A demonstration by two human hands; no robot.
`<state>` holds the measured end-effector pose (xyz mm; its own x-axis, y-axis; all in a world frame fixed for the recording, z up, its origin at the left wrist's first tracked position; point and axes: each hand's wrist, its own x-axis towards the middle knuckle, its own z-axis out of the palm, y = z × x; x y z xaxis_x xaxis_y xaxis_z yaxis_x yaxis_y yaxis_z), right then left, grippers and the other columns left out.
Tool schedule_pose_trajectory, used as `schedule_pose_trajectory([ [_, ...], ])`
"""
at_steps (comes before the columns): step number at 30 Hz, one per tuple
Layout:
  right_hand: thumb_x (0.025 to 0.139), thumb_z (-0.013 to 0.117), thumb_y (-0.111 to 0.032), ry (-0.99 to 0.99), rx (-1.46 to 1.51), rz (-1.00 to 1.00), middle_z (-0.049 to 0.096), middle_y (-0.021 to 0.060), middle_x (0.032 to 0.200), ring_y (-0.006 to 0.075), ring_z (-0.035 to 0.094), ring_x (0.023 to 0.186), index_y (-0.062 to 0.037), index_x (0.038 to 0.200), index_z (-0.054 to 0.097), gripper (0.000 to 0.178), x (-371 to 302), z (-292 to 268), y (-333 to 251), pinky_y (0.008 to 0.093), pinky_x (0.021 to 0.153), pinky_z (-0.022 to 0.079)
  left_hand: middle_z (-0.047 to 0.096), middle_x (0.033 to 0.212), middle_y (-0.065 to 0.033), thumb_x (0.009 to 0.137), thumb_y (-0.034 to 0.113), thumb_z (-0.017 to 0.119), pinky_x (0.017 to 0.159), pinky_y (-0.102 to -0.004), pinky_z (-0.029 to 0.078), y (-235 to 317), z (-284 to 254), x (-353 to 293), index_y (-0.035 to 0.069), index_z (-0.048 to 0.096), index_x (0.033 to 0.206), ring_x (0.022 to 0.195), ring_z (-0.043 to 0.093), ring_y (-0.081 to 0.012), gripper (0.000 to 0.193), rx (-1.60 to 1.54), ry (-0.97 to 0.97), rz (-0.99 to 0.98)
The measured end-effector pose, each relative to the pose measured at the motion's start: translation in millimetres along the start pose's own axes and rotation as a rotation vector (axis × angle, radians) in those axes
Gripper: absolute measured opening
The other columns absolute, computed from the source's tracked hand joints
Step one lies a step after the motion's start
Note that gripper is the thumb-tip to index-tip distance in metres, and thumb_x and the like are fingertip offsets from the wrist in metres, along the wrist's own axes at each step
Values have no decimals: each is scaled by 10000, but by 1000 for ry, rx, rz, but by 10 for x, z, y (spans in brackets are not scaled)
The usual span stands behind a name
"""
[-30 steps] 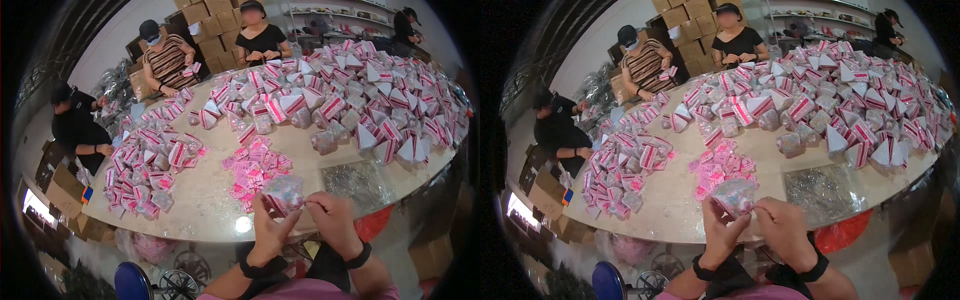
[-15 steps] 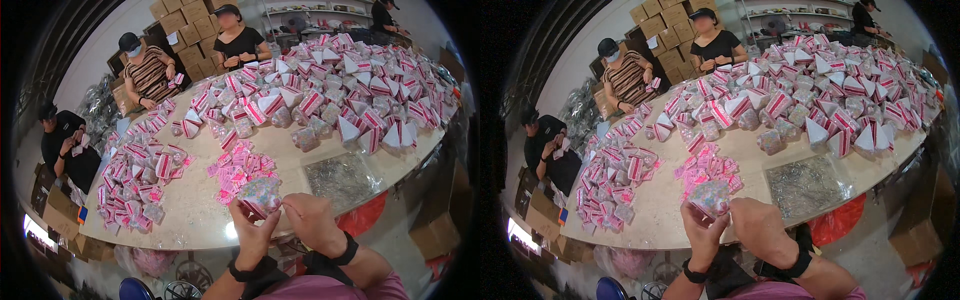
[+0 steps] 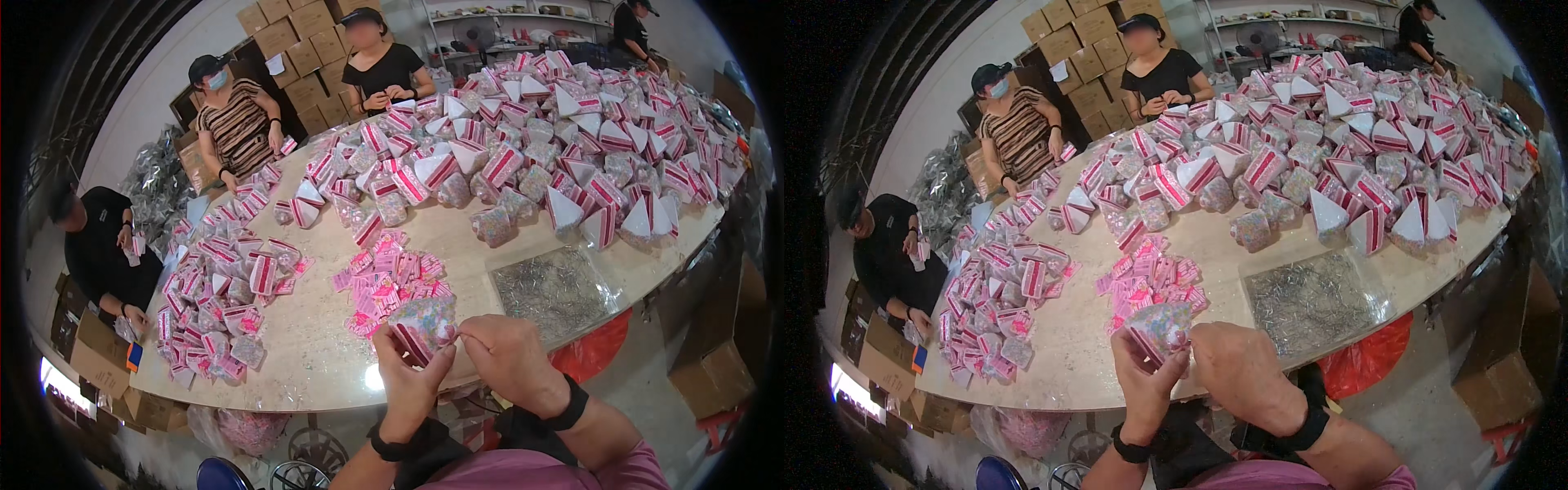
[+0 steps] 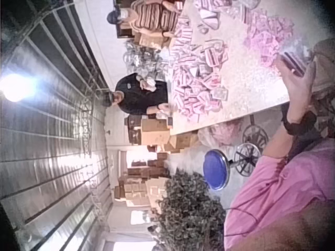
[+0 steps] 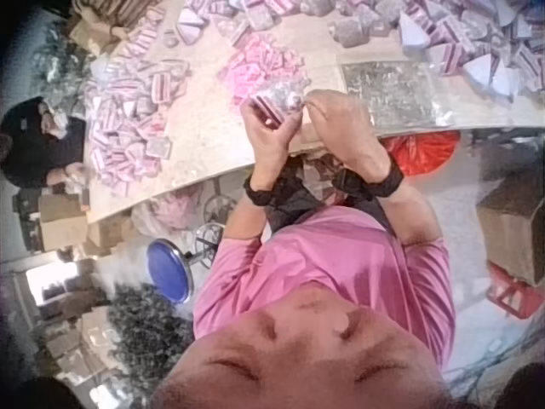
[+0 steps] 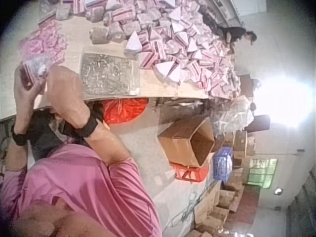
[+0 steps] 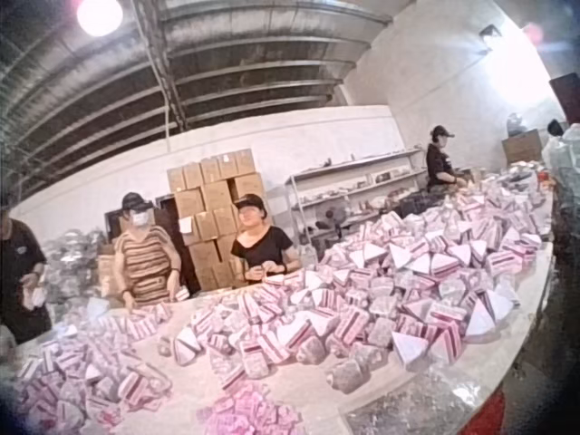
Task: Packing triangular items into small plastic bags and adding stickers or tags.
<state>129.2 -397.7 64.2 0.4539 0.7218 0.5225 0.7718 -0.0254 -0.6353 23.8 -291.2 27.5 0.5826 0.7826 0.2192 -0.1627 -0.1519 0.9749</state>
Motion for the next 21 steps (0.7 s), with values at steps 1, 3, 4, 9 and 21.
schedule_pose_trajectory([
  [1,778,547,-48,-6,-6,0,600,177,751,354,598,714,-10,834,622,102,5,-2,8,390,615,475,488,1021,-111,680,125,771,754,-283,464,-30,-6,2,-16,351,1153,898,526,-156,648,42,9,20],
  [3,787,541,-69,-6,20,11,585,178,736,362,587,706,-16,810,593,78,5,11,31,407,606,467,481,1005,-110,667,137,779,741,-283,457,-76,-18,8,-27,352,1152,875,515,-154,667,139,30,84],
  [4,795,533,-86,-1,54,20,570,179,720,371,576,698,-21,787,562,72,6,33,48,427,597,460,477,998,-110,661,142,783,735,-283,453,-92,-30,12,-33,352,1153,866,510,-154,677,195,42,129],
  [9,830,518,-119,10,121,68,573,191,726,391,571,707,-22,810,563,109,12,41,59,448,595,452,474,985,-111,654,149,788,718,-291,444,-87,-25,25,-51,347,1159,847,499,-153,699,275,48,176],
  [21,753,578,-108,-49,-133,-34,579,151,695,334,604,639,-34,831,538,115,-23,62,90,407,549,480,483,946,-118,637,163,797,715,-317,440,-128,-41,17,-62,369,1160,814,513,-196,713,469,92,254],
])
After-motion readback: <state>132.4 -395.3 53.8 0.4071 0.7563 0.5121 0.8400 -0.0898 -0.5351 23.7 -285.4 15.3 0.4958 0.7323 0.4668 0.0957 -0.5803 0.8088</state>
